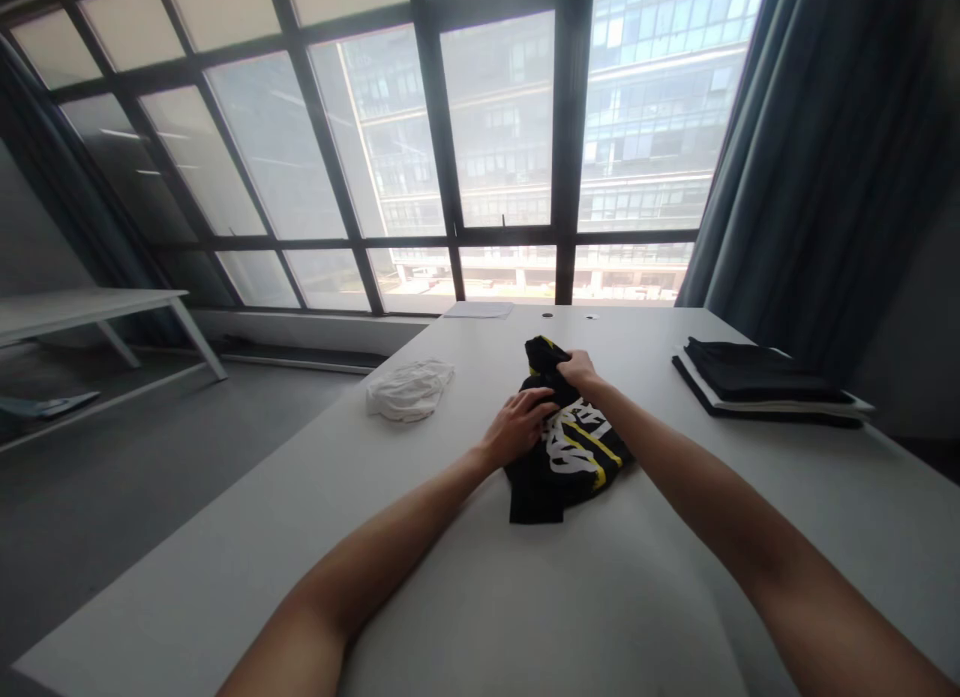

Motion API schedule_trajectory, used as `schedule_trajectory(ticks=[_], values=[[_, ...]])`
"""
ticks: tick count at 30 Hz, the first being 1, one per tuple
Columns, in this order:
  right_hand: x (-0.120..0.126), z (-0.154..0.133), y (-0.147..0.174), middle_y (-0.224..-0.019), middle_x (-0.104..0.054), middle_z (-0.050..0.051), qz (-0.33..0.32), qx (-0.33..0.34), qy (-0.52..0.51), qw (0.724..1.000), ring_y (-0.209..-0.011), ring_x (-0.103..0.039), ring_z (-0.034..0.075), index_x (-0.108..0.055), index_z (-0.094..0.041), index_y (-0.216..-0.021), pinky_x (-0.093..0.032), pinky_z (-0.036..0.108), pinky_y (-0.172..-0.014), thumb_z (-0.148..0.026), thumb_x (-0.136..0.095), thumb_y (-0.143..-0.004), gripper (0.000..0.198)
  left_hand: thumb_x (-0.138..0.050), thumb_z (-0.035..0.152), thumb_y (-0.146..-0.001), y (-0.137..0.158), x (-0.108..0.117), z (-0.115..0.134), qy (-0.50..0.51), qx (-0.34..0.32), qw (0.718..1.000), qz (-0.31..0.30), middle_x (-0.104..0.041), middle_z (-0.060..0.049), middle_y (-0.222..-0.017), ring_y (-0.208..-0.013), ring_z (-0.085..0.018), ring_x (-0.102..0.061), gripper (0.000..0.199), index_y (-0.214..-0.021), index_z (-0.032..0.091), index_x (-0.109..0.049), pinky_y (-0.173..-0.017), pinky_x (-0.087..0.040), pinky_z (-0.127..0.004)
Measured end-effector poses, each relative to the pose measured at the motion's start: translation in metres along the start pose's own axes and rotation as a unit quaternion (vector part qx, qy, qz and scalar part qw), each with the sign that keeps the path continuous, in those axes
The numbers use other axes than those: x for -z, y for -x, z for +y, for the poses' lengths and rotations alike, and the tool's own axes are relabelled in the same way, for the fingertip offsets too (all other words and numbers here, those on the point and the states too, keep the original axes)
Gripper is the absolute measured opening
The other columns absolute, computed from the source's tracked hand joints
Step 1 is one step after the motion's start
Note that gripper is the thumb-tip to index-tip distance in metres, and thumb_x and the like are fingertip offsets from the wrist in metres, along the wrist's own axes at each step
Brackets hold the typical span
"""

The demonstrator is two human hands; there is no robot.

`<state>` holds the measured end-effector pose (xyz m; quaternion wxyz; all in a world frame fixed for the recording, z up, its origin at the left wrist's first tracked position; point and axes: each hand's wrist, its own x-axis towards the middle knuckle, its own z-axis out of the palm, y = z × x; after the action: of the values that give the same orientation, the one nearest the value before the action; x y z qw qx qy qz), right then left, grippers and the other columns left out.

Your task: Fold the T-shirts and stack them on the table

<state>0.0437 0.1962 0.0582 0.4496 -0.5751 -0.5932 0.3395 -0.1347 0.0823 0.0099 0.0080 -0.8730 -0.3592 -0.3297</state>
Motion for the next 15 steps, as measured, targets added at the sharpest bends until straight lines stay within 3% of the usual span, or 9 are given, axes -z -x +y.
schedule_trajectory(ticks=[3, 5, 8, 10, 13, 15], values=[[0.012, -0.01, -0.017, -0.06, -0.062, 0.002, 0.039, -0.032, -0.071, 0.996, -0.061, -0.063, 0.019, -0.073, -0.012, -0.087, -0.052, 0.027, -0.056, -0.008, -0.06, -0.07, 0.022, -0.072, 0.023, -0.084, 0.001, -0.007, -0.007, 0.025, 0.142, 0.984, 0.102, -0.046, -0.018, -0.152, -0.144, -0.031, -0.042, 0.072, -0.151, 0.017, -0.046, -0.119, -0.038, -0.045], [0.026, -0.016, -0.03, -0.06, -0.061, 0.002, 0.067, -0.054, -0.112, 0.99, -0.058, -0.062, 0.019, -0.072, -0.011, -0.094, -0.054, 0.028, -0.053, -0.008, -0.061, -0.071, 0.026, -0.079, 0.036, -0.08, -0.001, -0.012, -0.014, 0.045, 0.228, 0.968, 0.093, -0.052, -0.021, -0.146, -0.14, -0.035, -0.047, 0.076, -0.147, 0.013, -0.051, -0.116, -0.041, -0.048], [0.052, -0.022, -0.049, -0.061, -0.061, 0.001, 0.106, -0.081, -0.157, 0.979, -0.059, -0.062, 0.019, -0.071, -0.011, -0.1, -0.055, 0.029, -0.052, -0.006, -0.064, -0.071, 0.03, -0.078, 0.047, -0.078, -0.001, -0.016, -0.024, 0.091, 0.301, 0.949, -0.016, -0.072, -0.011, -0.118, -0.117, -0.034, -0.065, 0.042, -0.111, 0.021, -0.075, -0.102, -0.051, -0.044], [0.067, -0.024, -0.06, -0.062, -0.061, 0.0, 0.121, -0.092, -0.178, 0.972, -0.06, -0.062, 0.018, -0.07, -0.011, -0.102, -0.055, 0.028, -0.052, -0.004, -0.066, -0.072, 0.031, -0.079, 0.044, -0.076, -0.001, -0.016, -0.029, 0.145, 0.324, 0.933, -0.061, -0.076, -0.004, -0.094, -0.097, -0.03, -0.071, 0.024, -0.088, 0.023, -0.078, -0.087, -0.055, -0.037], [0.076, -0.03, -0.072, -0.061, -0.061, 0.001, 0.112, -0.097, -0.212, 0.966, -0.059, -0.062, 0.018, -0.069, -0.009, -0.101, -0.054, 0.028, -0.05, -0.002, -0.068, -0.073, 0.029, -0.075, 0.034, -0.076, -0.006, -0.011, -0.038, 0.215, 0.353, 0.91, -0.038, -0.07, -0.001, -0.07, -0.075, -0.024, -0.069, 0.017, -0.075, 0.017, -0.076, -0.069, -0.054, -0.032], [0.073, -0.038, -0.078, -0.061, -0.062, 0.001, 0.088, -0.09, -0.241, 0.962, -0.059, -0.062, 0.018, -0.069, -0.009, -0.098, -0.054, 0.028, -0.05, -0.002, -0.069, -0.074, 0.025, -0.065, 0.029, -0.083, -0.014, 0.0, -0.048, 0.226, 0.373, 0.9, 0.008, -0.07, -0.002, -0.07, -0.07, -0.022, -0.067, 0.019, -0.08, 0.014, -0.076, -0.065, -0.053, -0.03]])
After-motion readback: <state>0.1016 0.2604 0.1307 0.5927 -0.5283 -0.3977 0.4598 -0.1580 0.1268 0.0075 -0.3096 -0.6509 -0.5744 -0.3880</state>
